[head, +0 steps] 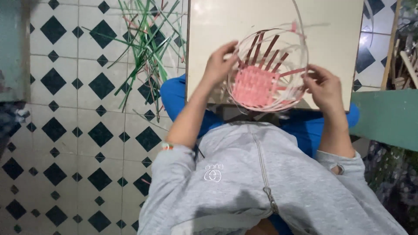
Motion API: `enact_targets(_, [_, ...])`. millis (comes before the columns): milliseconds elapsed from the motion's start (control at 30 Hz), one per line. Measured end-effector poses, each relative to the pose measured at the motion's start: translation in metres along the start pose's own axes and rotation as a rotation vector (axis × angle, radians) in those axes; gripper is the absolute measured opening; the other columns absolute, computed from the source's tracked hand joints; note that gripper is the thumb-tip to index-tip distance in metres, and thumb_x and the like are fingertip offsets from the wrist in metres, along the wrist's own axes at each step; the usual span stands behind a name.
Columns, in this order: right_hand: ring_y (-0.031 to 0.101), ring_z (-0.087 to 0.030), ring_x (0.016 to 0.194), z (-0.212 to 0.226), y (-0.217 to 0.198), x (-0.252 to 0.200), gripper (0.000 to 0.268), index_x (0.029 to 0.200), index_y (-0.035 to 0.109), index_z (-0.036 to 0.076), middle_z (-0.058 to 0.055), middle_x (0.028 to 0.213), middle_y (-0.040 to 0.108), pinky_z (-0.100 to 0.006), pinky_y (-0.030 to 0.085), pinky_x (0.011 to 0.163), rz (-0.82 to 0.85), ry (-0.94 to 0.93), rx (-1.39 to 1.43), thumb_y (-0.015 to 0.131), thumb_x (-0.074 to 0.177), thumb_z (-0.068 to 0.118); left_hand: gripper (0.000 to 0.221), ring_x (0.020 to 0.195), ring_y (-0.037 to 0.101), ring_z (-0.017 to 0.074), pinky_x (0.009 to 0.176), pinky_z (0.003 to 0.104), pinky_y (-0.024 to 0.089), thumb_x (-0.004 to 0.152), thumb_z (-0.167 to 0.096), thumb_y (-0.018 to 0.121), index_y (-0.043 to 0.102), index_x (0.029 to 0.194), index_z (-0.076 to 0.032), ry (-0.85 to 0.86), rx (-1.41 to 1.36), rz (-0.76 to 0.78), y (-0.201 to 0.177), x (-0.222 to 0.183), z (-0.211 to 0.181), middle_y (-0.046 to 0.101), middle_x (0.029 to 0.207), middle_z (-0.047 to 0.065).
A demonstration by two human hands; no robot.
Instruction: The person is weaving a basket by interlacing pink and white plastic strips through a circular frame.
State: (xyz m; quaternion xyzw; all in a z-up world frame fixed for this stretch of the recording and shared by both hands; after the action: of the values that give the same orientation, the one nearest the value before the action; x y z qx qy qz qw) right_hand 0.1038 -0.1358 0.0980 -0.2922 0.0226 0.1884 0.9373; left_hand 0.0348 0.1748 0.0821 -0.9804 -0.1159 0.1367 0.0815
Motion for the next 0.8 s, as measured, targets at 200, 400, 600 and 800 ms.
enact_targets(200, [0.068, -0.016, 0.075, -0.025, -0.011, -0.011, 0.024, 0.12, 0.069, 0.005, -0.007, 0.089, 0.069, -0.029, 0.053, 0.062, -0.004, 0.142, -0.016, 0.057, 0.101, 0.014, 0.058, 0.14, 0.031, 0.0398, 0.111, 0.058, 0.032, 0.097, -0.018, 0.064, 0.034, 0.146, -0.008, 0.241, 0.609, 0.109, -0.004, 0.011, -0.046, 0.034, 0.149, 0.023])
enact_targets(400, [0.064, -0.025, 0.089, -0.012, -0.06, 0.057, 0.02, 0.118, 0.077, -0.001, -0.016, 0.111, 0.072, -0.038, 0.05, 0.078, -0.186, -0.585, -0.595, 0.068, 0.101, 0.004, 0.026, 0.086, 0.058, 0.0305, 0.052, 0.041, 0.057, 0.09, -0.011, 0.063, 0.061, 0.116, -0.007, 0.531, 0.755, 0.068, 0.07, -0.061, -0.099, 0.057, 0.11, 0.015])
enact_targets(600, [0.065, -0.032, 0.1, -0.032, -0.004, 0.164, 0.029, 0.113, 0.078, 0.009, -0.011, 0.114, 0.072, -0.045, 0.054, 0.064, 0.084, -0.785, -0.829, 0.071, 0.085, 0.006, 0.051, 0.127, 0.03, 0.0602, 0.093, 0.07, 0.038, 0.096, -0.021, 0.035, 0.036, 0.146, -0.015, -0.167, 1.012, 0.363, 0.126, -0.06, -0.025, 0.033, 0.147, 0.018])
enact_targets(800, [0.064, -0.028, 0.084, -0.023, 0.005, 0.134, 0.021, 0.102, 0.076, 0.003, -0.016, 0.089, 0.073, -0.04, 0.048, 0.072, 0.42, -0.285, -0.668, 0.063, 0.086, 0.004, 0.097, 0.139, 0.002, 0.0626, 0.11, 0.068, 0.019, 0.085, -0.035, 0.076, 0.013, 0.155, -0.015, -0.218, 1.033, 0.606, 0.119, -0.067, -0.024, -0.002, 0.16, 0.024])
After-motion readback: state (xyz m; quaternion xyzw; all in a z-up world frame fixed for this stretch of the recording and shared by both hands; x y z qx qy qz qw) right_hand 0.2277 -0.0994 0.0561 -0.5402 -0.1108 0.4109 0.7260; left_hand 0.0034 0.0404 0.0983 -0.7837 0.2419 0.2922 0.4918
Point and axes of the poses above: each hand's wrist, its own x-axis towards the middle knuckle, its own y-axis out of the palm, z = x × y, the point moved 3 cm from there along x, towards the middle knuckle
